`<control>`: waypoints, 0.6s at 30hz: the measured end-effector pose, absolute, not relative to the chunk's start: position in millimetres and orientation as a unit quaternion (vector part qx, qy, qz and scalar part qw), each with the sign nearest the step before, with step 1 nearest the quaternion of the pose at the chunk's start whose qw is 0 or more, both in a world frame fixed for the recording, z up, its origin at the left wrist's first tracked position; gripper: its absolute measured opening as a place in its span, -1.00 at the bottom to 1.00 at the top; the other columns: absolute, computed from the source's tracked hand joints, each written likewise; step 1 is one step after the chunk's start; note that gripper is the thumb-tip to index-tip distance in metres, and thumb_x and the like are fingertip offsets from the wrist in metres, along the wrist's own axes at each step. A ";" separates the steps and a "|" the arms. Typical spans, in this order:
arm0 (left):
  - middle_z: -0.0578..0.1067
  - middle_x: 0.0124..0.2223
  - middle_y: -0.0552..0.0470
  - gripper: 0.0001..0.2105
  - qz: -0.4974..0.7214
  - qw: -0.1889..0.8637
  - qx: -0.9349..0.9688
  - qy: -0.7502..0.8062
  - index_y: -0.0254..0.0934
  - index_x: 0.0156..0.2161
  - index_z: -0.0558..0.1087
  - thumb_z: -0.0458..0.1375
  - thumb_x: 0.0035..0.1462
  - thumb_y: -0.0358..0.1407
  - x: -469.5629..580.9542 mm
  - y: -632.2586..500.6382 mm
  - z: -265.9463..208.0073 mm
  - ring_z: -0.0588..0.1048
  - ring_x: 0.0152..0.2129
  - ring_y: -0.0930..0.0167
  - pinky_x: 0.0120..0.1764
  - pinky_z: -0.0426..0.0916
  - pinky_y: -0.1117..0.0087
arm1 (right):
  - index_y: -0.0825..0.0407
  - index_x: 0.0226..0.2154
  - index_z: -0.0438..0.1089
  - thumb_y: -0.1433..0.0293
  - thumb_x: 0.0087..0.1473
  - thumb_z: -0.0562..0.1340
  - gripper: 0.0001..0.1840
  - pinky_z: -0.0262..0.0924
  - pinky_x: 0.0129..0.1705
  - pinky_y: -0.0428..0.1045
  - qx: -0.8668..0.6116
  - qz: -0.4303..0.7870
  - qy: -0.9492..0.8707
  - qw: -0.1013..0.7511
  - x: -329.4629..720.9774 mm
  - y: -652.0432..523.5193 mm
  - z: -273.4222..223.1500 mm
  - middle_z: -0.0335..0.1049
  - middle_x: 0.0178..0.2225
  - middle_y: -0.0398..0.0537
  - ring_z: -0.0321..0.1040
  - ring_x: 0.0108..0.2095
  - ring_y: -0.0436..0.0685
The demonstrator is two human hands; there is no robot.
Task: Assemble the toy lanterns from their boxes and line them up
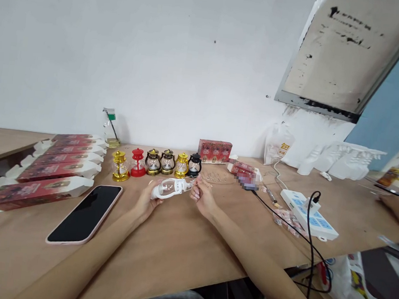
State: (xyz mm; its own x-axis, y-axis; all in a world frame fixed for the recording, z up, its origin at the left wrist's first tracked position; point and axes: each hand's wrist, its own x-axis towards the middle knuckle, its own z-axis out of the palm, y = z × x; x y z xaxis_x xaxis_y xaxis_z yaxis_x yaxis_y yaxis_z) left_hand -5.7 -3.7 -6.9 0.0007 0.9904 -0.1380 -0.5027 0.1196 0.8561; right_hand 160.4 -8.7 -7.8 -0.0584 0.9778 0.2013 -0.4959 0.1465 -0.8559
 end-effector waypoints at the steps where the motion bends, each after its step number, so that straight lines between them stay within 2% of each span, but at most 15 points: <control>1: 0.41 -0.56 0.14 -0.82 0.582 0.632 0.326 0.394 -0.33 -0.40 0.40 0.22 -0.16 -0.29 -5.1 -4.6 -7.5 0.35 -0.68 0.55 -0.72 0.21 0.59 | 0.02 -0.62 0.24 0.08 -0.24 0.32 -0.61 -0.25 -0.60 -0.12 -0.294 0.577 -0.431 0.628 158.9 -9.5 -8.0 -0.04 -0.72 -0.32 -0.20 -0.68 -0.12; 4: 0.42 -0.52 0.11 -0.76 0.579 0.623 0.358 0.386 -0.38 -0.38 0.43 0.27 -0.21 -0.30 -3.6 -6.2 -9.2 0.36 -0.64 0.54 -0.70 0.25 0.58 | 0.03 -0.65 0.27 0.08 -0.22 0.30 -0.62 -0.14 -0.54 -0.11 -0.351 0.506 -0.462 0.638 154.7 -10.9 -10.1 0.09 -0.65 -0.24 -0.07 -0.61 -0.09; 7: 0.42 -0.51 0.10 -0.74 0.580 0.624 0.355 0.385 -0.38 -0.36 0.43 0.29 -0.23 -0.30 -3.1 -5.5 -10.4 0.36 -0.62 0.54 -0.69 0.26 0.58 | 0.03 -0.64 0.32 0.16 -0.17 0.29 -0.71 0.00 -0.40 -0.10 -0.399 0.412 -0.502 0.647 152.2 -11.7 -13.4 0.16 -0.52 -0.18 0.09 -0.46 -0.04; 12: 0.42 -0.43 0.09 -0.67 0.594 0.606 0.353 0.394 -0.35 -0.34 0.40 0.32 -0.29 -0.27 -3.0 -3.7 -12.5 0.39 -0.55 0.52 -0.63 0.31 0.56 | -0.02 -0.46 0.41 0.16 -0.10 0.26 -0.77 0.12 -0.13 -0.05 -0.433 0.324 -0.560 0.627 149.9 -16.7 -17.3 0.21 -0.24 -0.09 0.19 -0.16 0.07; 14: 0.43 -0.38 0.07 -0.62 0.597 0.591 0.367 0.400 -0.34 -0.32 0.39 0.33 -0.31 -0.23 -2.9 -4.4 -13.2 0.40 -0.50 0.50 -0.60 0.32 0.54 | -0.04 -0.30 0.38 0.14 -0.14 0.29 -0.67 0.14 -0.07 -0.02 -0.435 0.326 -0.579 0.608 148.3 -19.6 -19.1 0.19 -0.15 -0.06 0.20 -0.10 0.09; 18: 0.40 -0.38 0.09 -0.57 0.603 0.524 0.448 0.402 -0.32 -0.32 0.33 0.33 -0.31 -0.15 -1.3 -8.4 -14.9 0.39 -0.48 0.47 -0.55 0.33 0.50 | -0.10 0.04 0.12 0.13 -0.22 0.35 -0.24 0.12 0.03 0.06 -0.439 0.346 -0.565 0.607 146.8 -22.0 -21.5 0.06 0.08 0.00 0.12 0.05 0.15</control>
State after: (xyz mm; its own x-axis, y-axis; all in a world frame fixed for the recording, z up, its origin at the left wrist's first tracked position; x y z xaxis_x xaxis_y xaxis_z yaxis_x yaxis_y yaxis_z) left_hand -1.3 -8.4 -14.9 -0.0489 0.9917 0.1190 -0.2722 -0.1279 0.9537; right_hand 146.8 -22.0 -21.5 0.1205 0.9163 0.3820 0.0757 0.3752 -0.9238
